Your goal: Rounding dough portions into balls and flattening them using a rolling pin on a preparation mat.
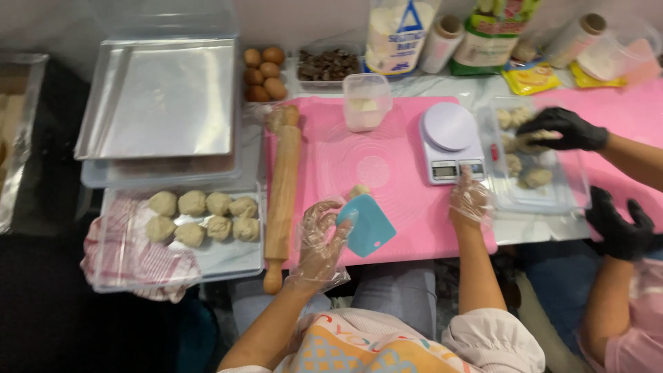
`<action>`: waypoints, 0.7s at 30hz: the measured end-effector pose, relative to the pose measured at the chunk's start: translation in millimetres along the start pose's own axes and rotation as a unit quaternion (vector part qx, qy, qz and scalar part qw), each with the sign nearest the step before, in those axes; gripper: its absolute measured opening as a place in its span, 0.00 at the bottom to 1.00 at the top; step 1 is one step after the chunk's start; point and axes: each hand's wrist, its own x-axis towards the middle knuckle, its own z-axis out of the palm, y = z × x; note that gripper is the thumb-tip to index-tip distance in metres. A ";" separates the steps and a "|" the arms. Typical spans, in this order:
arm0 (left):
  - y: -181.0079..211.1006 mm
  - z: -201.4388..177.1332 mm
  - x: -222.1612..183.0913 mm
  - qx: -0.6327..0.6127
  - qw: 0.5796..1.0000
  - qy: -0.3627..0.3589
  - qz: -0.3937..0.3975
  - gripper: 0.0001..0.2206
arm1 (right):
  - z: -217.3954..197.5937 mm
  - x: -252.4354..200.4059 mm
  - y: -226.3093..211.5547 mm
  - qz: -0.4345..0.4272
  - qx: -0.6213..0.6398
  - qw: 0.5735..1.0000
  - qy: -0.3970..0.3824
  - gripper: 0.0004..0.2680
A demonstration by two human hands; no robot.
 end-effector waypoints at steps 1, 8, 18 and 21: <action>11.0 -15.3 -0.8 0.096 0.995 -0.005 -0.006 0.10 | 5.4 -0.7 -2.0 -0.015 -0.007 1.000 -0.001 0.19; 46.5 -146.7 -19.5 0.713 0.628 0.051 0.309 0.21 | 42.2 0.0 8.8 -0.098 -0.071 0.993 0.009 0.18; -37.3 -298.5 31.6 0.854 0.450 0.260 0.027 0.11 | 63.5 4.2 25.4 -0.077 -0.191 0.978 0.018 0.18; -24.5 -300.6 41.0 0.847 0.462 0.261 0.013 0.11 | 74.2 5.0 24.2 -0.059 -0.231 0.971 0.015 0.17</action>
